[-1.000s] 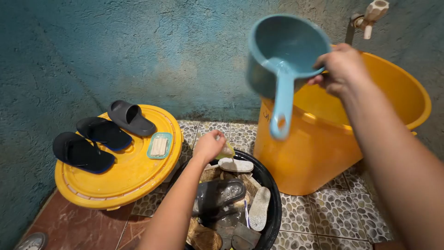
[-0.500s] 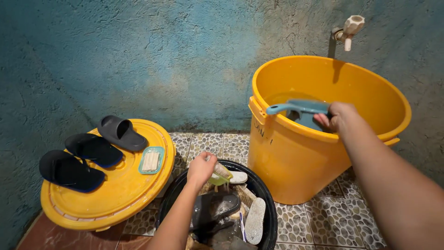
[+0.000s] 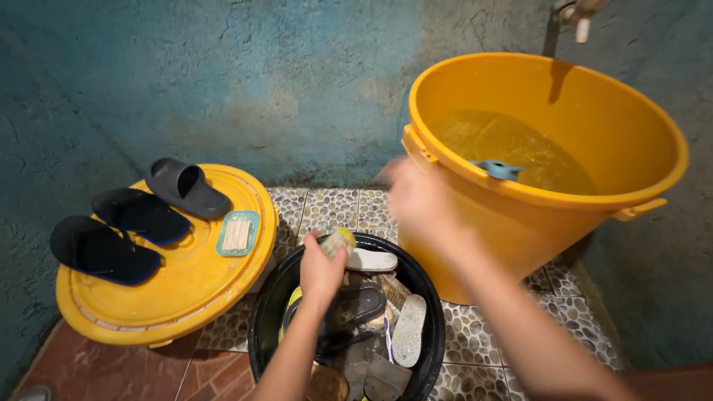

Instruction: The person scrubs a gray slipper with a green brush in a black basin filled with water and other footwear. They repeatedly rinse the slipper by scooping water from a yellow bucket using a blue scoop and pouring it over the slipper, then continue scrubbing.

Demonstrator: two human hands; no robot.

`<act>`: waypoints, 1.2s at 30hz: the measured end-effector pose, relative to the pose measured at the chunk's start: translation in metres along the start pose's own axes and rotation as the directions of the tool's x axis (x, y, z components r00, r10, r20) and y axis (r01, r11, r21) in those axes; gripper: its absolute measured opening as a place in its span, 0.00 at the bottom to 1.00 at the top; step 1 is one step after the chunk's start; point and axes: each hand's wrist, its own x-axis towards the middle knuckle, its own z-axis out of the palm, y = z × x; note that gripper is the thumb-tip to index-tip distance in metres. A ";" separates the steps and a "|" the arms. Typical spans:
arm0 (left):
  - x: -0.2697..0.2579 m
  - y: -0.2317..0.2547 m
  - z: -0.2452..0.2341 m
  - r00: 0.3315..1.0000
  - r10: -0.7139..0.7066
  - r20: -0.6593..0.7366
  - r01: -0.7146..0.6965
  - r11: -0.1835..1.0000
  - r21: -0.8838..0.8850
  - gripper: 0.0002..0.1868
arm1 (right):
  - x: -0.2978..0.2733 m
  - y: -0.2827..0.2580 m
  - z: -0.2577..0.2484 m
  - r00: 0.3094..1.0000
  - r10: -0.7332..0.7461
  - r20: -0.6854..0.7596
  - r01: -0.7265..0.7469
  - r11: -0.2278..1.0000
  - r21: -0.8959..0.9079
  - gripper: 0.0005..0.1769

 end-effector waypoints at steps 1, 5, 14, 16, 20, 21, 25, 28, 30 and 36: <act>-0.010 -0.006 -0.002 0.998 0.061 0.014 -0.061 0.998 -0.005 0.33 | -0.020 -0.011 0.027 0.987 -0.130 0.099 0.147 0.971 -0.187 0.19; -0.037 -0.041 -0.016 0.971 0.190 0.146 -0.178 0.980 -0.091 0.26 | -0.083 -0.001 0.092 0.856 -0.340 0.388 0.457 0.849 -0.264 0.45; -0.052 -0.120 -0.011 0.923 0.077 0.377 -0.053 0.996 -0.075 0.28 | -0.130 0.062 0.134 0.506 0.354 0.786 -0.176 0.935 -0.308 0.32; -0.047 -0.136 -0.007 0.918 0.030 0.394 -0.045 0.999 0.027 0.29 | -0.147 0.079 0.148 0.588 0.300 0.752 -0.118 0.951 -0.287 0.31; -0.032 -0.153 -0.004 0.933 -0.329 0.147 0.266 0.904 0.335 0.38 | -0.164 0.102 0.155 0.544 0.470 0.695 -0.466 0.858 -0.216 0.31; -0.027 -0.155 -0.010 0.868 -0.453 0.202 0.351 0.850 0.394 0.47 | -0.165 0.105 0.154 0.527 0.552 0.647 -0.539 0.805 -0.248 0.32; -0.030 -0.154 -0.021 0.801 -0.531 0.277 0.445 0.837 0.318 0.56 | -0.163 0.097 0.152 0.656 0.675 0.338 -0.570 0.737 -0.365 0.31; -0.046 -0.152 -0.018 0.859 -0.423 0.288 0.337 0.891 0.304 0.51 | -0.165 0.080 0.151 0.726 0.623 0.293 -0.478 0.762 -0.437 0.31; -0.057 -0.153 -0.014 0.884 -0.389 0.260 0.317 0.906 0.280 0.50 | -0.171 0.067 0.165 0.684 0.646 0.337 -0.466 0.744 -0.480 0.34; -0.073 -0.173 -0.001 0.943 -0.286 0.172 0.241 0.940 0.243 0.39 | -0.224 0.008 0.254 0.711 0.410 0.572 -0.129 0.875 -0.467 0.35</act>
